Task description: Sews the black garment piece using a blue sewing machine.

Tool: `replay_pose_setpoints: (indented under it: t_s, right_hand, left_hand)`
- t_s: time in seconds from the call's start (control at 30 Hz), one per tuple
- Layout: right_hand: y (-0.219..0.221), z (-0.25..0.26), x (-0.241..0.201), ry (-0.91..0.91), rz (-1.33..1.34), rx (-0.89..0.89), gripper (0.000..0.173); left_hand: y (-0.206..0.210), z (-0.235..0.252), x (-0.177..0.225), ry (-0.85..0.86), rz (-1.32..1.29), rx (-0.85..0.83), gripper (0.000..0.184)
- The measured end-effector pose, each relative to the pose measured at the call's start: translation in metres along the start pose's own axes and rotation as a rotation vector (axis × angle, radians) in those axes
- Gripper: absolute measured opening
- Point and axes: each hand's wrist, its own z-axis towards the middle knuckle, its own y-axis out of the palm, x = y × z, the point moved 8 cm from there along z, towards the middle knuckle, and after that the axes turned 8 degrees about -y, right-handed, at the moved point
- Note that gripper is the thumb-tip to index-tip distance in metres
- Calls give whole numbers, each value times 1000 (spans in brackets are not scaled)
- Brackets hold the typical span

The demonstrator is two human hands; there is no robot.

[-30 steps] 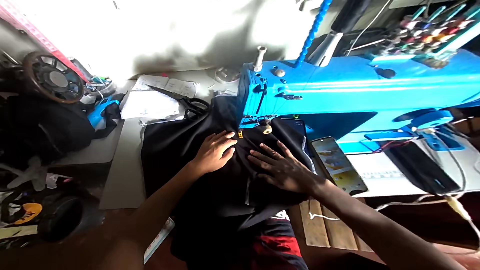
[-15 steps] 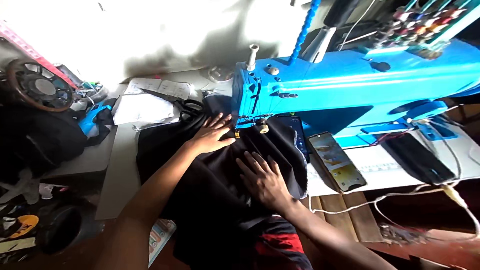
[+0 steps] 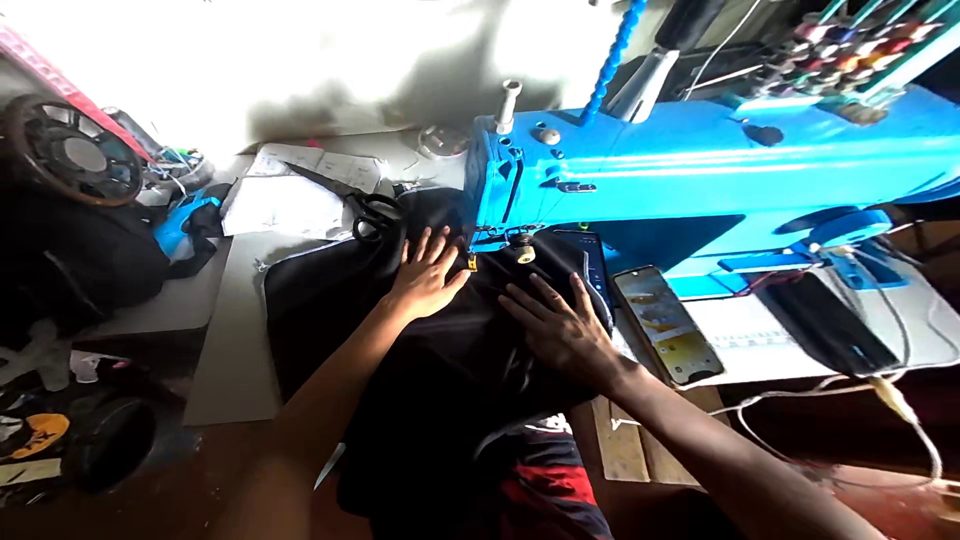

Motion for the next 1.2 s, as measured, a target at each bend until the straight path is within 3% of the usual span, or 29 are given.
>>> replay_pose_setpoints:
  t_s: [0.37,1.2]
  right_hand:
    - [-1,12,30,-27,-7,-182,52]
    - [0,29,45,39,4,-129,49]
  left_hand:
    - [10,-9,6,-211,-56,47,62]
    - [8,-14,18,-399,-85,85,62]
